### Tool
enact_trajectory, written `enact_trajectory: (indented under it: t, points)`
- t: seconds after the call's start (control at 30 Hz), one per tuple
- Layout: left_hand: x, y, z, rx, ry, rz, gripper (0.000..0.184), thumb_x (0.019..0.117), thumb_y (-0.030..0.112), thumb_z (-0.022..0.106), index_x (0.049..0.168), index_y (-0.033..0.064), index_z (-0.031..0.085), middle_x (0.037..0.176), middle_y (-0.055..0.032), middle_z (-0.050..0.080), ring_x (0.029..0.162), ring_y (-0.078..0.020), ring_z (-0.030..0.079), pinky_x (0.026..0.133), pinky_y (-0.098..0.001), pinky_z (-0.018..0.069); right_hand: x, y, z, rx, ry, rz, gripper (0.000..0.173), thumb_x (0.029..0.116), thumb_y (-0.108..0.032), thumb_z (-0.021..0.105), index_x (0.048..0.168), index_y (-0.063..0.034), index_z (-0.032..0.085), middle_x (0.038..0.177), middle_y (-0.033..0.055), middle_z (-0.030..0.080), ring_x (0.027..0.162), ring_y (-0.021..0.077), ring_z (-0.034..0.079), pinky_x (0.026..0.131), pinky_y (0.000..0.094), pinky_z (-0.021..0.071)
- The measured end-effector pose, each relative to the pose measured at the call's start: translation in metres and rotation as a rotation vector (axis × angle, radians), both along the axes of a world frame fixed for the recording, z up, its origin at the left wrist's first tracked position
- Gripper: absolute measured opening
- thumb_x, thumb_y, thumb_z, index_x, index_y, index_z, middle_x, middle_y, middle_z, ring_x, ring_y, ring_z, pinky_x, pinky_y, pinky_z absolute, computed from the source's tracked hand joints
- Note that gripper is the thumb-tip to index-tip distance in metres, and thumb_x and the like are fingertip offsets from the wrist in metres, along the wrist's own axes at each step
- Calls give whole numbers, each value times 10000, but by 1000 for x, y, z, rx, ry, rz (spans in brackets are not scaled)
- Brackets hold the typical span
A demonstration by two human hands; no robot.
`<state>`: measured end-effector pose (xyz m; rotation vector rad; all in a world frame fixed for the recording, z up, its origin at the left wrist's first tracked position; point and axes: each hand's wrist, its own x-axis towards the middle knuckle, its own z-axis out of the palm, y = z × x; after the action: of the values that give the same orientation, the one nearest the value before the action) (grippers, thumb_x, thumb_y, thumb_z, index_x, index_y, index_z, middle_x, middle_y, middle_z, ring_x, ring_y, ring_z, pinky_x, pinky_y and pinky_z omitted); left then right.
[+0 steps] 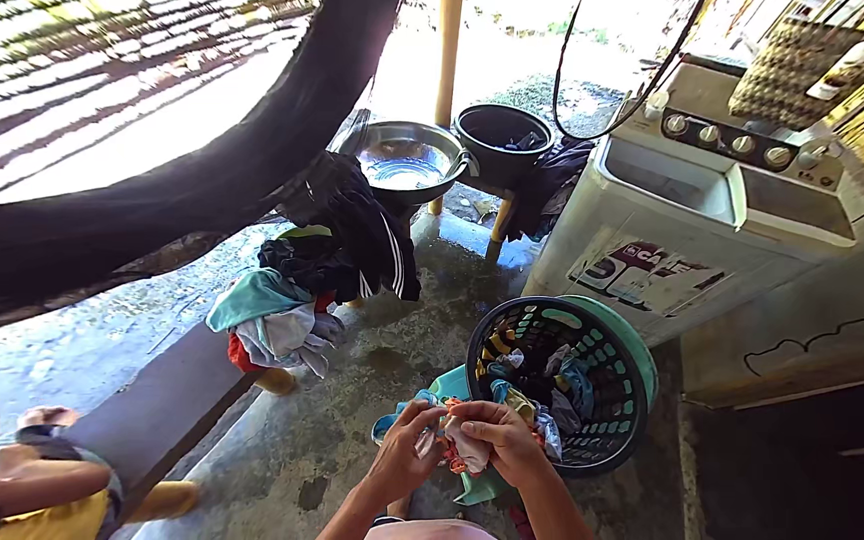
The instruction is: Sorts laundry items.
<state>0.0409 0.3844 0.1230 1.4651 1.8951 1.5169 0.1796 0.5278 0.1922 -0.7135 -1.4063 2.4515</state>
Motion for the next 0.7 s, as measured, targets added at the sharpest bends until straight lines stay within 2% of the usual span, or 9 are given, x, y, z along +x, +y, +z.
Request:
enact_trajectory:
  t: [0.07,0.17,0.23,0.37,0.4,0.47,0.53,0.63,0.7]
  points:
    - [4,4,-6,107,93,104,311,870,215,710,1138,59,742,1127,-124,673,1074,-156,635,947,-319,522,1,-3,4,0,18,14,241,909,73,575,1093,22,722,940,64,750,816,102,705,752,272,596]
    - [4,10,-4,289,110,212,165,926,116,639,1006,53,768,1035,-76,693,1023,-50,645,941,-172,516,6,-9,11,88,13,-47,240,895,106,575,1072,33,720,913,55,748,812,96,706,767,271,599]
    - [2,9,3,338,57,196,149,938,100,636,997,53,765,1053,-56,694,1033,-24,645,936,-154,523,11,-12,13,203,8,-87,244,887,115,577,1068,39,721,923,51,745,808,78,702,764,252,597]
    - [-2,2,15,316,-192,-74,138,953,121,662,1054,139,754,1146,20,698,1064,-45,659,926,-229,568,24,-11,7,573,-50,5,291,910,0,636,1190,2,719,1031,49,751,841,38,691,772,208,579]
    - [-3,1,17,297,-263,-155,130,955,145,673,1054,164,756,1151,46,696,1061,-38,660,920,-234,573,27,-11,5,658,-71,21,283,912,-33,649,1182,-9,729,1020,45,749,826,21,676,755,189,563]
    - [-4,-2,20,262,-366,-290,108,952,201,689,1034,199,759,1133,93,697,1037,-6,657,895,-213,572,32,-13,2,781,-61,-4,175,886,-58,682,1031,-8,767,945,38,715,819,-5,640,742,150,534]
    - [-6,-5,22,230,-427,-397,100,951,249,684,1008,206,754,1098,116,704,1027,17,650,877,-189,561,38,-13,-5,841,33,-40,90,852,-80,724,900,-10,752,1028,50,669,971,14,615,845,157,523]
    - [-4,-10,24,175,-521,-543,125,969,291,653,996,202,737,1034,124,707,962,41,647,823,-164,549,47,-9,-17,782,217,48,131,862,-128,730,835,-6,688,1359,144,625,1338,156,525,1089,322,459]
    - [2,-15,23,121,-598,-623,128,967,299,651,988,203,734,1002,124,708,910,48,648,781,-155,547,51,-12,-26,670,300,130,126,881,-117,700,858,2,665,1380,150,622,1350,160,526,1094,339,458]
